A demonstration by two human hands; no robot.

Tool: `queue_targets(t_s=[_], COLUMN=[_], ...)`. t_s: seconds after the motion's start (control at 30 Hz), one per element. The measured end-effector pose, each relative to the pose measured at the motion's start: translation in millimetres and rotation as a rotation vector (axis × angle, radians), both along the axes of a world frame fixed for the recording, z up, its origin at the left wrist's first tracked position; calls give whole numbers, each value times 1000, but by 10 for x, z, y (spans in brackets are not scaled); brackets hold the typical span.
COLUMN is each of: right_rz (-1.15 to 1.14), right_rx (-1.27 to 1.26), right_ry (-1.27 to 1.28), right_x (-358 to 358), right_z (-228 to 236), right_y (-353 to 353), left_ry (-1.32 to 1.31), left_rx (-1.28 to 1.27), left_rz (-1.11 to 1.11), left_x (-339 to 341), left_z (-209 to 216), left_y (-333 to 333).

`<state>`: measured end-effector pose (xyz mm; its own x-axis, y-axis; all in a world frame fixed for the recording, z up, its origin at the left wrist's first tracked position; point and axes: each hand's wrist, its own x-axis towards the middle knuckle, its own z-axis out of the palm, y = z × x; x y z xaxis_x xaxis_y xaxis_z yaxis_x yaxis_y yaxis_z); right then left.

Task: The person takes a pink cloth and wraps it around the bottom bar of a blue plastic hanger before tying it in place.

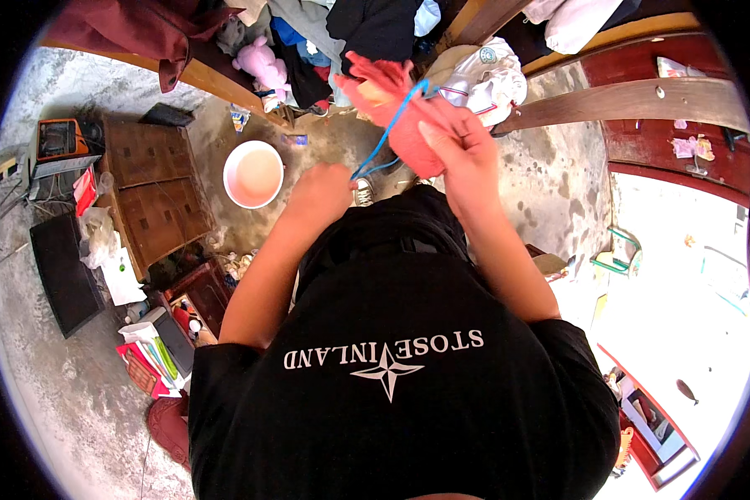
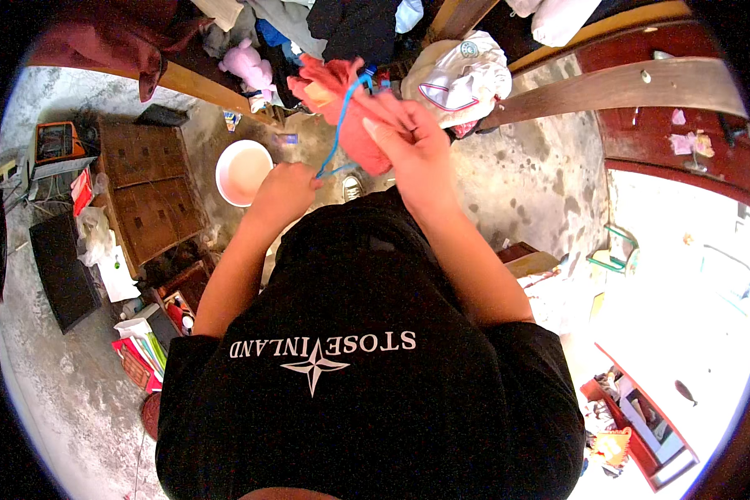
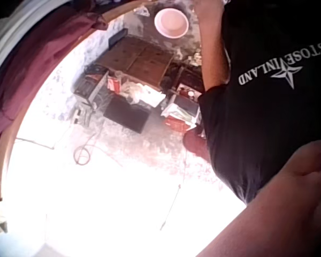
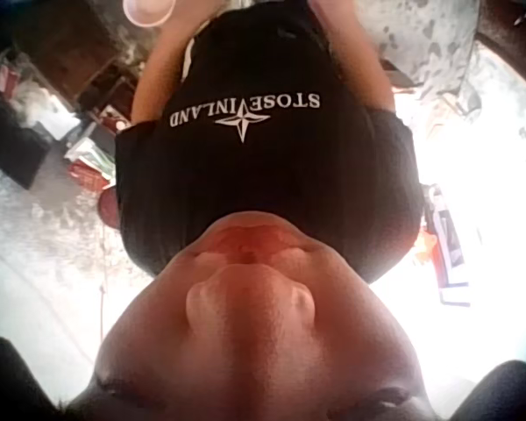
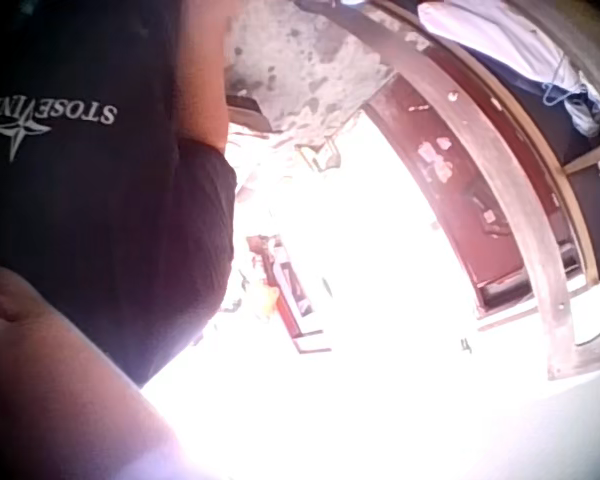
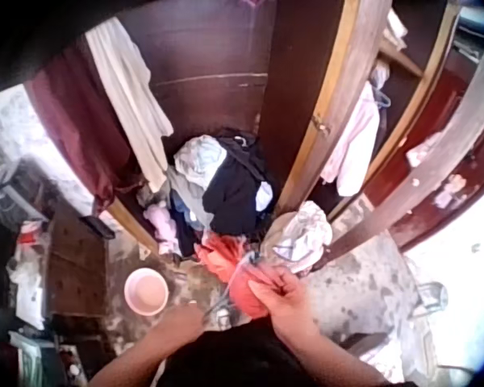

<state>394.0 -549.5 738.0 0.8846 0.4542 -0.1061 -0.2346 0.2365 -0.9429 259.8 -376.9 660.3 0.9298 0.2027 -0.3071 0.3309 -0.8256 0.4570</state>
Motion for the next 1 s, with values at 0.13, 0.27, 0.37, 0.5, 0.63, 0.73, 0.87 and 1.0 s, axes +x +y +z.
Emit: queue_targets(t_s=[0.13, 0.27, 0.37, 0.5, 0.63, 0.73, 0.87, 1.0], right_rz=[215, 290, 197, 57, 140, 279, 329, 347], right_rx=[-320, -416, -292, 24, -184, -368, -465, -462], right_ry=[-125, -258, -216, 61, -148, -316, -650, -994], right_x=[-24, -13, 48, 161, 48, -23, -19, 19], right_z=[-408, -304, -218, 235, -1, -200, -145, -141], right_y=[-25, -26, -21, -25, 8, 25, 9, 13], left_ry=[-167, -235, -158, 90, 18, -154, -240, -147], left_rx=[-73, -83, -129, -33, -117, -139, -288, -521], left_rz=[63, 74, 63, 85, 83, 125, 188, 318], left_x=[239, 287, 218, 39, 140, 222, 192, 165], left_z=[342, 442, 355, 54, 218, 398, 374, 578], left_y=[-56, -54, -62, -13, -121, -72, -17, 2])
